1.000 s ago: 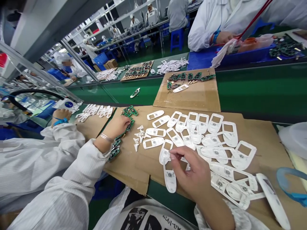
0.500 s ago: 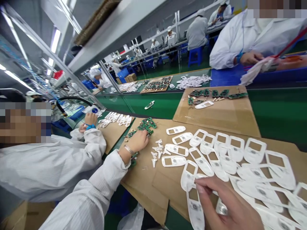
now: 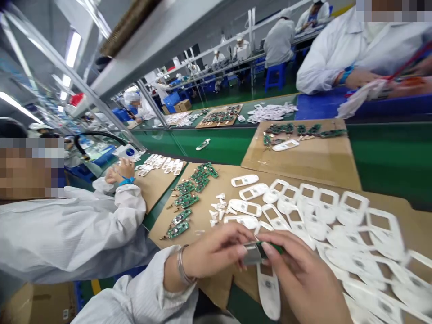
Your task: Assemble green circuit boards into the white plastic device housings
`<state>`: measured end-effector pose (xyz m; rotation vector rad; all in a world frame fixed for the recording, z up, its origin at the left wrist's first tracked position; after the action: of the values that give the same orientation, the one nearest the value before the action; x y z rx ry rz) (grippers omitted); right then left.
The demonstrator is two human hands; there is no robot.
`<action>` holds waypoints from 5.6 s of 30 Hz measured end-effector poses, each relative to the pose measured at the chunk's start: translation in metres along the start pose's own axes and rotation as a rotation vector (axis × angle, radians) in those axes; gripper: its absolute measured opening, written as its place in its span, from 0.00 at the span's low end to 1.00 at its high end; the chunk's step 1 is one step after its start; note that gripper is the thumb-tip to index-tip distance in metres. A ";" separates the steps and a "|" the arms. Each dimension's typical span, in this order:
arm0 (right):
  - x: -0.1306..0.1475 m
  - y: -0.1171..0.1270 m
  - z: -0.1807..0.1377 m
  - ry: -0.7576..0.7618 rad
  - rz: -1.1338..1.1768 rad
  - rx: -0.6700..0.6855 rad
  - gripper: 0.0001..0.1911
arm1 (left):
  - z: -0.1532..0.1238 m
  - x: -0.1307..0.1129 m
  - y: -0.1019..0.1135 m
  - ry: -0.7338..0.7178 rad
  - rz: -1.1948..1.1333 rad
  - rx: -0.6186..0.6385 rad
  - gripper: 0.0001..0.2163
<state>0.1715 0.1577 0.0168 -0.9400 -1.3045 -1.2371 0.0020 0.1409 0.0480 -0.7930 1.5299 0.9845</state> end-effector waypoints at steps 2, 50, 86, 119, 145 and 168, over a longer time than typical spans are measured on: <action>0.003 0.004 -0.001 -0.115 0.122 -0.044 0.13 | 0.000 0.011 -0.002 0.070 -0.312 -0.085 0.18; 0.039 0.008 -0.016 0.320 -0.326 0.109 0.07 | 0.003 0.034 -0.028 -0.086 -0.312 -0.028 0.16; 0.038 0.012 -0.024 0.203 -0.288 0.094 0.08 | 0.000 0.028 -0.038 0.124 -0.634 -0.027 0.12; 0.025 0.008 -0.039 0.523 -0.287 -0.304 0.08 | 0.000 0.032 -0.050 0.105 -0.600 -0.261 0.14; 0.025 0.008 -0.037 0.415 -0.156 -0.294 0.05 | 0.003 0.032 -0.057 0.109 -0.596 -0.200 0.13; 0.023 0.016 -0.026 0.288 -0.333 -0.113 0.03 | 0.006 0.028 -0.039 0.204 -0.153 -0.135 0.25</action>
<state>0.1885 0.1319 0.0390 -0.6055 -1.1996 -1.6515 0.0342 0.1307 0.0137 -1.1183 1.5599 0.9221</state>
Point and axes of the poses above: each hand's wrist, its own z-axis towards the middle knuckle, its own y-axis out of the back of the hand, x = y × z, the point moved 4 cm from there along z, towards the middle knuckle, and after that the axes turned 6 degrees about z, right-handed, at the moved point
